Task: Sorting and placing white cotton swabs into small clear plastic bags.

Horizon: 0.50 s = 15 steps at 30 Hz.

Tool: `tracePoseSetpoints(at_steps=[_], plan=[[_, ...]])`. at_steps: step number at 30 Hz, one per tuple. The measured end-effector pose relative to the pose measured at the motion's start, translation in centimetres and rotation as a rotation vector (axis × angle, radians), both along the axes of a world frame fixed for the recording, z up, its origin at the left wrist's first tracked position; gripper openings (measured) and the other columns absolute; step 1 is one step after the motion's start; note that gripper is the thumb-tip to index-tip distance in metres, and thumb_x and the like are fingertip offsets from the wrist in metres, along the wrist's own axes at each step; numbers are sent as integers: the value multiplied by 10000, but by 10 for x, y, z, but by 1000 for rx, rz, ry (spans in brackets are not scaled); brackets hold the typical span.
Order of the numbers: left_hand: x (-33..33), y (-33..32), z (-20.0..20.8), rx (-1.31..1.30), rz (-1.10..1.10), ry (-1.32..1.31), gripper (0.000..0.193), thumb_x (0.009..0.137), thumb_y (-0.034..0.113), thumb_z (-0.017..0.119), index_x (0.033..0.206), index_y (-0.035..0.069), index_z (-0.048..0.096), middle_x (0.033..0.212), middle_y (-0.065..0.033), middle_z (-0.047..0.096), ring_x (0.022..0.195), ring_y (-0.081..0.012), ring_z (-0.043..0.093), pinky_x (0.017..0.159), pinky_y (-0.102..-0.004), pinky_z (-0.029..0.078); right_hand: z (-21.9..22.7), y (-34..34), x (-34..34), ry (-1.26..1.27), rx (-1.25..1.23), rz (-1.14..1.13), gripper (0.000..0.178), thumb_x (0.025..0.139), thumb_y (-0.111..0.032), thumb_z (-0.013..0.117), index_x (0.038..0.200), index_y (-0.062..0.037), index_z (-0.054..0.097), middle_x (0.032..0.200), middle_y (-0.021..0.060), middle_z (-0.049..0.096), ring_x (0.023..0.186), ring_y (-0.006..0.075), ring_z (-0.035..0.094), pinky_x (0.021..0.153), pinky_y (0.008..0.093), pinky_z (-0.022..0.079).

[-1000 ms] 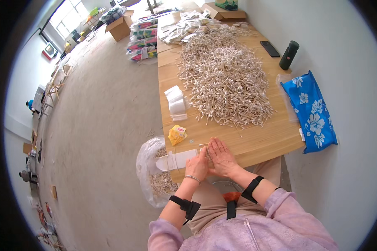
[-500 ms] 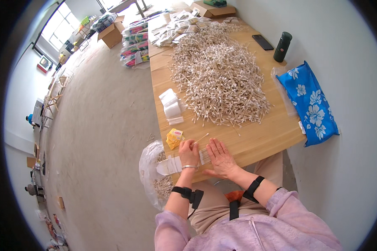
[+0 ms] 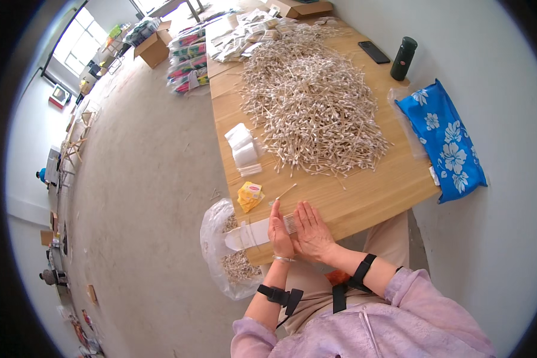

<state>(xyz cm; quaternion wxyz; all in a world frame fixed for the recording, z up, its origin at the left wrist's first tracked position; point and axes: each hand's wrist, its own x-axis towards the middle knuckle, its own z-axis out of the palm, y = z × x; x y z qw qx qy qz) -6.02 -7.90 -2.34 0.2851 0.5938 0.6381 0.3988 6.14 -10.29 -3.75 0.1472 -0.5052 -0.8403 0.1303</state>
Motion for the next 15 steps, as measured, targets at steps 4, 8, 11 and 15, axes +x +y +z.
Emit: tracePoseSetpoints(at_steps=[4,8,11,15], plan=[[-26,-4,4,14,-9,28,463,835,120,630,1258,-8,493,1236,-169,505,1153,-283,472,976,-369,367,1,-2,-29,-66,-12,21,792,883,-422,446,1398,133,213,1487,308,165,1419,420,104,1163,484,73],[-59,-6,13,22,6,67,501,828,123,631,1282,-12,468,1271,-176,483,1196,-291,437,1009,-376,336,2,4,-62,-27,-49,50,790,883,-406,440,1405,133,195,1495,308,141,1423,420,77,1163,482,52],[-71,-10,16,25,5,89,529,822,126,632,1299,-15,450,1296,-181,467,1229,-296,411,1033,-381,312,2,2,-76,-5,-89,38,789,885,-403,431,1408,135,185,1498,306,127,1426,418,58,1163,479,45],[-70,-16,12,38,-26,99,568,815,130,633,1322,-20,425,1331,-187,445,1272,-303,375,1066,-387,281,1,0,-72,-12,-108,89,729,894,-359,401,1416,112,205,1513,282,116,1434,391,47,1167,466,15]])
